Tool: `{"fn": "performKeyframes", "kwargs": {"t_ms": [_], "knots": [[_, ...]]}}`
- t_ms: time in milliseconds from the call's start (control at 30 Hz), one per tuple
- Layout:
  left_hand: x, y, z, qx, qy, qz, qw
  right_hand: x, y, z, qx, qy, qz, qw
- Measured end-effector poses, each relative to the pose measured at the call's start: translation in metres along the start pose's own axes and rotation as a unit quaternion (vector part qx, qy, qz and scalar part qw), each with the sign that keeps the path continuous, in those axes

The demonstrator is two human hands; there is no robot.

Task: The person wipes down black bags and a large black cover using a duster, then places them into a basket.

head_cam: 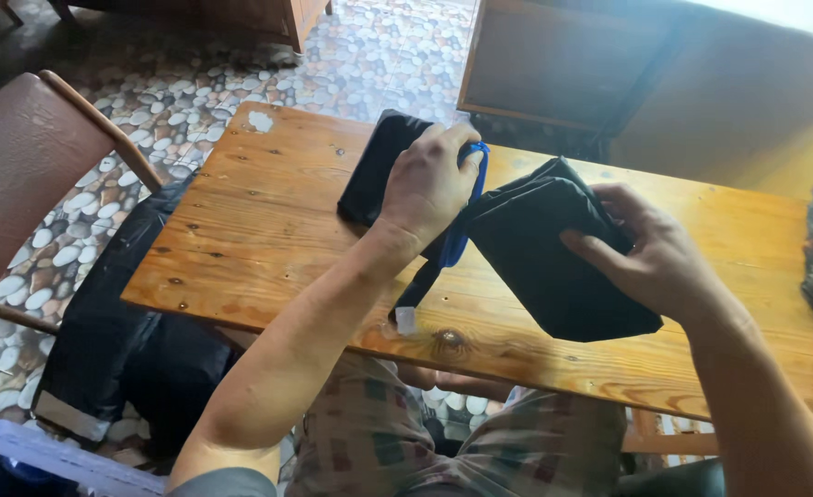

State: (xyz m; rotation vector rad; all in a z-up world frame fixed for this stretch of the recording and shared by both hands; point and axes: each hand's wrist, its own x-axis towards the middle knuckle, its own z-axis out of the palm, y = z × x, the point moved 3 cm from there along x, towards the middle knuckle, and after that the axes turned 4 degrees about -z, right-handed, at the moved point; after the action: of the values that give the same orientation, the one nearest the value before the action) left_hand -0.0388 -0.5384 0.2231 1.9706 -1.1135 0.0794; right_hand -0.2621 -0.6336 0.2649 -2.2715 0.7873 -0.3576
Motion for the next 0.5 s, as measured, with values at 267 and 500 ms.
{"fn": "performKeyframes", "kwargs": {"t_ms": [267, 500], "knots": [[-0.005, 0.007, -0.002, -0.002, 0.046, 0.042, 0.998, -0.008, -0.003, 0.003, 0.048, 0.095, -0.061, 0.992], [-0.006, 0.019, -0.014, -0.005, -0.04, 0.038, 0.998, -0.003, 0.008, 0.02, -0.045, 0.189, -0.175, 0.965]]}}
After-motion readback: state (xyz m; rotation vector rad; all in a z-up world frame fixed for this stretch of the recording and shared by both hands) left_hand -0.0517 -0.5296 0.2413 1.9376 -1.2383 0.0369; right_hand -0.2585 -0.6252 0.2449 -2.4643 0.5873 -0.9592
